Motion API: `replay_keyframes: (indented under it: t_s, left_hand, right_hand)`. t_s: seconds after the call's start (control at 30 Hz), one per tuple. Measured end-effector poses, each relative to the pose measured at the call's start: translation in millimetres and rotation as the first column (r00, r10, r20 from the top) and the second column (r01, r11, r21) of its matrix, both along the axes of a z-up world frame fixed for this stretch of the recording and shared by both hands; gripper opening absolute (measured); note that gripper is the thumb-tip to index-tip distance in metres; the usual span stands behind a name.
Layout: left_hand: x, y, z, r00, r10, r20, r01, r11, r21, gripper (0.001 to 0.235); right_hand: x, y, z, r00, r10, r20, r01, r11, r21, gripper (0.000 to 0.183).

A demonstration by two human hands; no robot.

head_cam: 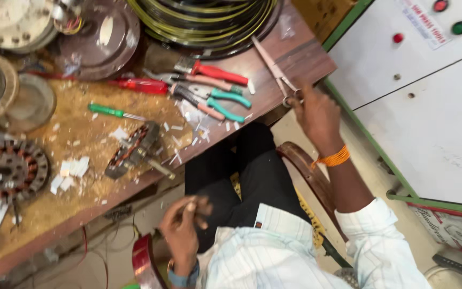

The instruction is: The person works on a motor stator, using scissors to cut small white insulating pieces and a screwdriver to adjust or secure components within the stator slots. The person repeatedly handles the stator and tools on a cluttered workbench.

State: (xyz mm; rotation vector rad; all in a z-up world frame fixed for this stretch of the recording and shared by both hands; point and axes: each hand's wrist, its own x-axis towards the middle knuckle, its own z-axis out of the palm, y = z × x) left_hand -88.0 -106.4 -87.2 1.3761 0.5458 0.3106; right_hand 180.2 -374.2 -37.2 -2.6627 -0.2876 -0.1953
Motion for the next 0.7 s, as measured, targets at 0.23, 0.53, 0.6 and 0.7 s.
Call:
replay_keyframes:
  t_s: [0.23,0.53,0.6,0.7]
  left_hand:
    - [9.4,4.3,17.1,0.964,-0.262,-0.048,0.257,0.963,-0.083,0.019]
    - [71.0,-1.3,29.1,0.961,-0.260,0.096,0.268,0.959,-0.086,0.013]
    - [78.6,-5.9,31.5,0.964,-0.255,0.076,0.259,0.964,-0.053,0.015]
    - [79.4,-7.1,31.7,0.970,-0.239,0.040,0.239,0.971,-0.005,0.016]
  right_hand:
    - [-9.1,-46.0,-36.6,0.878,0.311,-0.364,0.169,0.511,0.843,0.066]
    - [-127.8,3.1,-75.8,0.187,0.762,-0.620,0.187,0.592,0.784,0.051]
    - [-140.6,19.4,-68.7,0.076,0.782,-0.618,0.210,0.593,0.777,0.051]
    - [-152.8,35.1,-60.9,0.044,0.783,-0.620,0.136,0.610,0.781,0.053]
